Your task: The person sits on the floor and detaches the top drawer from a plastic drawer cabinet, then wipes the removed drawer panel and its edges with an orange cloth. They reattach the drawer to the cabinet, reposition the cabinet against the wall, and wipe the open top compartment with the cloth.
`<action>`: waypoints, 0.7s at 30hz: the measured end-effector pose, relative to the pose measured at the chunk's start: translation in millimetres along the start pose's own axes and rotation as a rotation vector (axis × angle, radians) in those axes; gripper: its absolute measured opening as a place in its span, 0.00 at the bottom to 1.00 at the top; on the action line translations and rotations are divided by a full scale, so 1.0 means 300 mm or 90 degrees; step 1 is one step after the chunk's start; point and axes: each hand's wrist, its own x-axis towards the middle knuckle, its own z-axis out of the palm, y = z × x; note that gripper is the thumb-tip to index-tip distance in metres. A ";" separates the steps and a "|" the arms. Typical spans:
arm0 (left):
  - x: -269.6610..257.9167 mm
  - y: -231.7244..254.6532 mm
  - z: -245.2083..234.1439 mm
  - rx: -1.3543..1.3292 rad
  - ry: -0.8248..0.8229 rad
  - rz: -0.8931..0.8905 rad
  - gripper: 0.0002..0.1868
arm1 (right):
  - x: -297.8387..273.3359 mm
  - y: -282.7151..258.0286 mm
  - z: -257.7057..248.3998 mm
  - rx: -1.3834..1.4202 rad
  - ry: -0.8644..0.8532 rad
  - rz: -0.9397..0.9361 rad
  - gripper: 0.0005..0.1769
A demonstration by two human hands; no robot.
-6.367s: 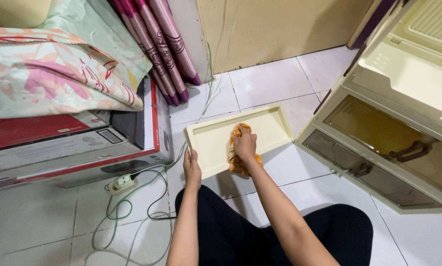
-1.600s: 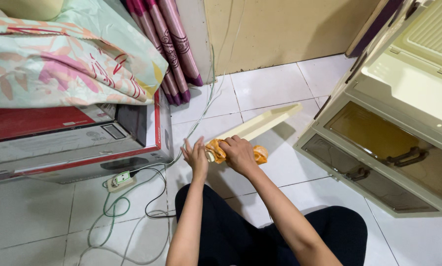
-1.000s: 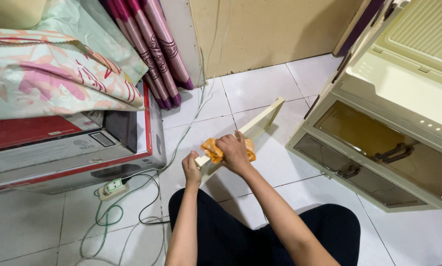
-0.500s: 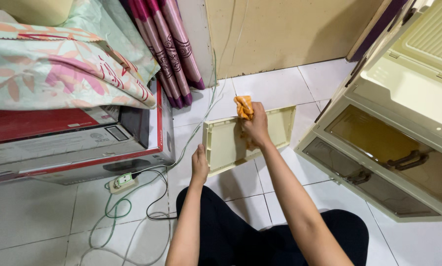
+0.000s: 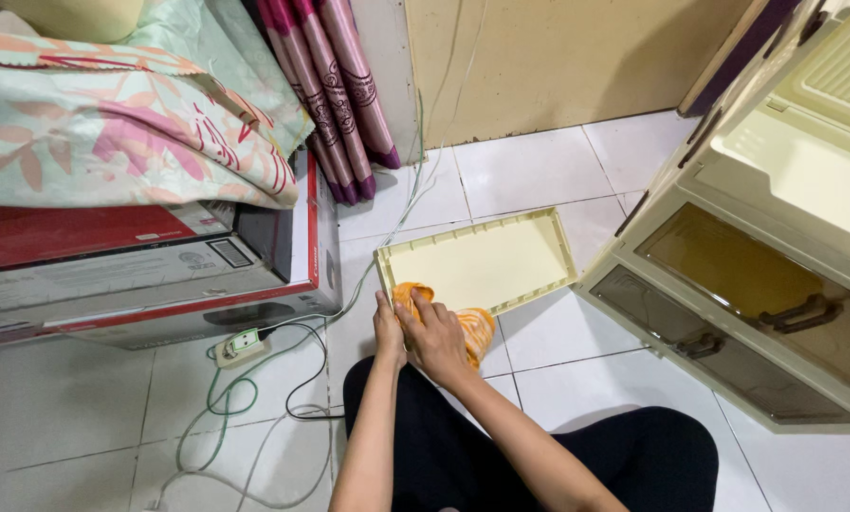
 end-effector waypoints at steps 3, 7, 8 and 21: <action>0.016 -0.025 -0.019 0.024 0.016 -0.020 0.39 | 0.040 0.023 0.049 -0.027 -0.009 0.005 0.31; 0.070 -0.035 -0.055 0.054 0.010 -0.012 0.39 | 0.121 0.060 0.121 -0.022 -0.009 -0.008 0.32; 0.085 -0.038 -0.065 0.058 0.004 -0.008 0.40 | 0.138 0.070 0.137 -0.028 -0.009 0.010 0.32; 0.155 -0.047 -0.070 0.073 -0.019 0.026 0.42 | 0.205 0.089 0.189 -0.037 0.022 0.064 0.28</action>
